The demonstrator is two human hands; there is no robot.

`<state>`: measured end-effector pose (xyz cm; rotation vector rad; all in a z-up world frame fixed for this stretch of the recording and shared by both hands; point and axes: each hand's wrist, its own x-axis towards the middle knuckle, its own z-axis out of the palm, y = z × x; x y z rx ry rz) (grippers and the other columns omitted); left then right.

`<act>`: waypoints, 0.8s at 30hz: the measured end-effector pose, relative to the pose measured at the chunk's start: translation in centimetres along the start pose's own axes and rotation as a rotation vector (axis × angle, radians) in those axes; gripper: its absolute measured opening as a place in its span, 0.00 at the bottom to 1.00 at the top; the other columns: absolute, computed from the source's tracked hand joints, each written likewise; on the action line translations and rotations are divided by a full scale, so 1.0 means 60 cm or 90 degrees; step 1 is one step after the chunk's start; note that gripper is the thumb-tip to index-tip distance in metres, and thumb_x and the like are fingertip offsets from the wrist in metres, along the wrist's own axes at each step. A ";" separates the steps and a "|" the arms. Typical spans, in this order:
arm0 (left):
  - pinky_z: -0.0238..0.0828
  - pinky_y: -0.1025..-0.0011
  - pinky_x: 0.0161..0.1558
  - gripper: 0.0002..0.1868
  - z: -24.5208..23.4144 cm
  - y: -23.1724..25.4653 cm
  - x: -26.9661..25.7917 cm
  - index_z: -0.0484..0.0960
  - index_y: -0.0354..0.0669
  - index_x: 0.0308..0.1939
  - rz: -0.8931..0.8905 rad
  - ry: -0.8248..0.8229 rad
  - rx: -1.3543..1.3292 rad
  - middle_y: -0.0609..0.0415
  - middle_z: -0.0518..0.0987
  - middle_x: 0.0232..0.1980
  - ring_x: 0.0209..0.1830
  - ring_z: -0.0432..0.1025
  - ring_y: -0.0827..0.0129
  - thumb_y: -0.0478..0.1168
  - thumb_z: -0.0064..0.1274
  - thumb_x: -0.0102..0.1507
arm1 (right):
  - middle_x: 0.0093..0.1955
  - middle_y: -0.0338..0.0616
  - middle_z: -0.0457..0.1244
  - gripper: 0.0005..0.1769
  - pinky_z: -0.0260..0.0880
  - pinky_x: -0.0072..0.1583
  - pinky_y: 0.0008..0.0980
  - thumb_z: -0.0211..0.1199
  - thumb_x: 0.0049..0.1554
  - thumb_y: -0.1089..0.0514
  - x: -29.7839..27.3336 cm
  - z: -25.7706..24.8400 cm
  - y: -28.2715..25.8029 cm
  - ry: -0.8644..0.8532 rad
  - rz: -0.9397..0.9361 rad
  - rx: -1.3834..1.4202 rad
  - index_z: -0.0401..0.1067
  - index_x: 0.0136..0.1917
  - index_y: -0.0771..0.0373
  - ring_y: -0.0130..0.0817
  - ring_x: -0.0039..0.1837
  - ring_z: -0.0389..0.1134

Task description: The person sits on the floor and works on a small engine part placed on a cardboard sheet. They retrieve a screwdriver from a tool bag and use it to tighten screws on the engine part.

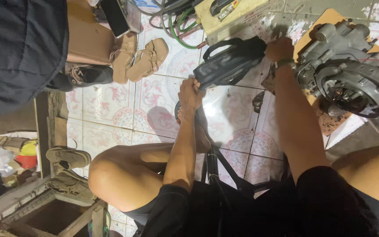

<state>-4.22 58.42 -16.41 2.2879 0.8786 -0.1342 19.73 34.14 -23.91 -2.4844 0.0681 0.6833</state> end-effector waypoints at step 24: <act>0.58 0.48 0.64 0.28 0.000 0.087 -0.037 0.67 0.61 0.57 -0.006 0.012 -0.012 0.50 0.41 0.75 0.71 0.55 0.51 0.42 0.56 0.54 | 0.50 0.53 0.58 0.45 0.56 0.51 0.40 0.74 0.29 0.61 -0.236 0.033 -0.070 0.290 -0.610 -0.134 0.65 0.61 0.63 0.46 0.50 0.62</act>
